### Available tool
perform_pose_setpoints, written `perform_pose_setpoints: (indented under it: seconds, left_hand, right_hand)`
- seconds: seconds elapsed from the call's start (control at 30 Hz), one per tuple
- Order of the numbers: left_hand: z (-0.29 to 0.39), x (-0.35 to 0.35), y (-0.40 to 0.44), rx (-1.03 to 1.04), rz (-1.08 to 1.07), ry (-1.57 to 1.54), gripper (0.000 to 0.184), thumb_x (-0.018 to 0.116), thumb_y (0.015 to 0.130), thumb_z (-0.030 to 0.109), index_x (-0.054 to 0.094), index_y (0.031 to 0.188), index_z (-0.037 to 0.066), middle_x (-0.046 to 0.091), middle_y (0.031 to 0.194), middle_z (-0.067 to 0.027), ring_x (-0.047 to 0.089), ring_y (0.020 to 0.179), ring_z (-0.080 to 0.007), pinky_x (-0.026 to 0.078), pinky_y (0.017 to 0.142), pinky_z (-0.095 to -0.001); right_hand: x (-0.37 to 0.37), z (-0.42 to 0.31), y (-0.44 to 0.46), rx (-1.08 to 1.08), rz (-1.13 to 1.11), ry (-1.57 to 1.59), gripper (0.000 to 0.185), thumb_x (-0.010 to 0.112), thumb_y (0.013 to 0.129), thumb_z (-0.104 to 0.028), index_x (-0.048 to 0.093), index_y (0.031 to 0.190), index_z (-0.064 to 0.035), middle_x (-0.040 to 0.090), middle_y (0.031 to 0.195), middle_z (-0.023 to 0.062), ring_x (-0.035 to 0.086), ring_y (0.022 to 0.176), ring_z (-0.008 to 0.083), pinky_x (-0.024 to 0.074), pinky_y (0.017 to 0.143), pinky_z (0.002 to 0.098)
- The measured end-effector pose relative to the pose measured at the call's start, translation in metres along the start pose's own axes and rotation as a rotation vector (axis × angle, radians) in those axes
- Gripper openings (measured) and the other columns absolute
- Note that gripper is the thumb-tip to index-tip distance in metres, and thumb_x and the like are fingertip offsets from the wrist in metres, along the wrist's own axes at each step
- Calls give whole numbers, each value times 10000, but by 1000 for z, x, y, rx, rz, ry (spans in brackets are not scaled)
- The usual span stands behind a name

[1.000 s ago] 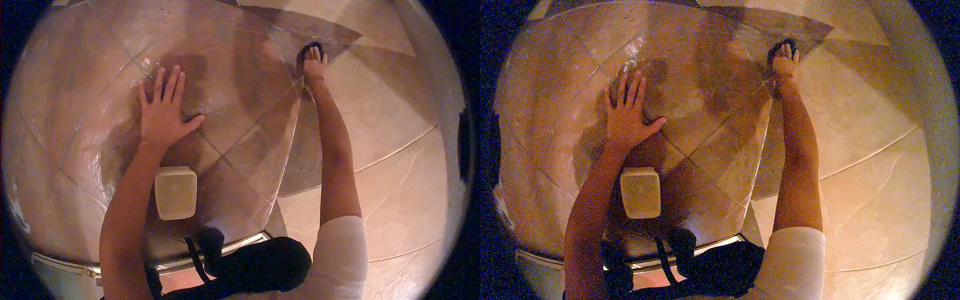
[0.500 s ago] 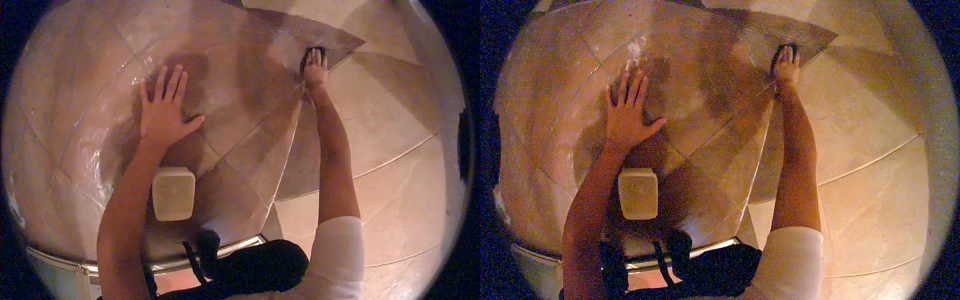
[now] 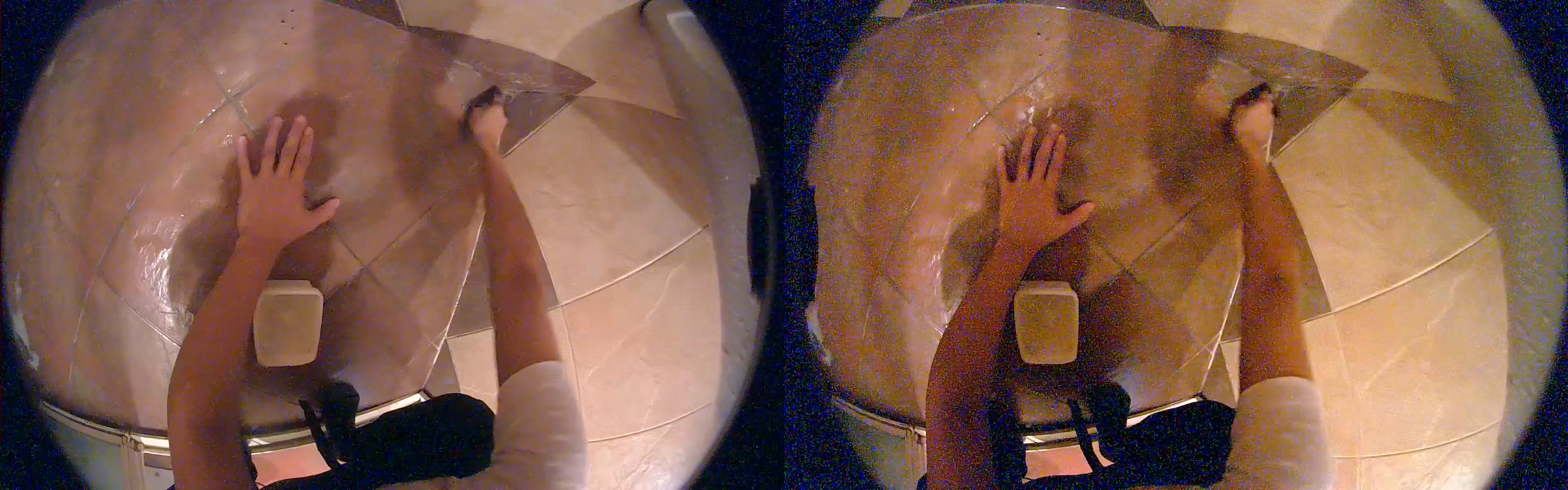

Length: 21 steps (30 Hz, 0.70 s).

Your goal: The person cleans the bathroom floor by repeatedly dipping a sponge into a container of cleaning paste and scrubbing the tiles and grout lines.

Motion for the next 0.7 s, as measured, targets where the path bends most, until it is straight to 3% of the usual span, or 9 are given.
perform_pose_setpoints:
  seconds: [0.03,0.1,0.13,0.23,0.4,0.5,0.57,0.63,0.7]
  left_hand:
    - [-1,1,-1,-9,-15,1,977,545,695,647,238,1435,88,160,1519,-26,108,1400,-267,63,1081,-603]
    - [-2,3,-1,-13,-43,11,976,548,695,644,237,1435,89,160,1519,-26,106,1401,-266,63,1082,-602]
    - [-1,1,-1,-17,-34,20,978,550,694,643,235,1436,89,155,1520,-24,105,1401,-264,65,1082,-601]
    - [1,5,-1,-9,-21,24,979,554,691,640,234,1436,89,153,1520,-23,105,1401,-261,71,1082,-599]
    - [0,3,-1,-16,-12,33,987,560,681,638,233,1435,93,172,1514,-27,111,1399,-257,80,1083,-597]
    - [5,3,0,-17,21,30,993,561,679,639,225,1437,92,185,1510,-31,109,1400,-254,81,1083,-597]
    - [3,4,0,2,16,39,995,558,681,637,221,1437,86,185,1509,-32,117,1398,-255,87,1079,-605]
    - [3,7,-1,0,22,53,992,554,683,637,224,1436,83,185,1510,-33,121,1397,-257,93,1075,-610]
    - [8,8,-2,8,31,51,989,551,684,637,227,1434,80,185,1510,-33,126,1396,-260,98,1071,-615]
  right_hand:
    - [8,-14,-19,-82,132,181,505,536,780,-106,436,1263,2,514,1257,215,500,1152,385,395,977,452]
    - [41,-45,-31,-789,532,344,521,521,784,-138,449,1295,-60,555,1187,240,534,1101,391,451,917,420]
    - [41,-47,-27,-779,524,346,521,521,784,-138,449,1295,-60,555,1187,240,534,1101,391,451,917,420]
    - [27,-36,-19,-1228,505,291,517,495,807,-145,435,1320,-112,601,1092,241,582,999,411,480,849,451]
    - [2,46,44,-300,166,-21,485,524,795,-170,482,1277,-133,607,1035,257,588,947,429,479,833,464]
    - [26,29,58,-182,319,139,454,543,769,-167,536,1219,-114,614,984,274,591,931,434,474,834,472]
    - [3,-8,-1,-199,316,157,416,549,763,-160,574,1173,-95,614,972,281,595,923,428,476,827,476]
    - [-6,-25,-38,-871,758,-113,469,551,764,-156,523,1226,-80,618,972,271,595,917,427,471,828,488]
    - [1,25,-1,-806,443,-39,530,553,770,-161,456,1282,-68,621,969,268,598,907,425,468,828,489]
Point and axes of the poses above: each hand's wrist, its own y-axis towards the middle knuckle, its own x-axis out of the palm, z = x × y, the point moved 3 cm from there along y, towards the middle knuckle
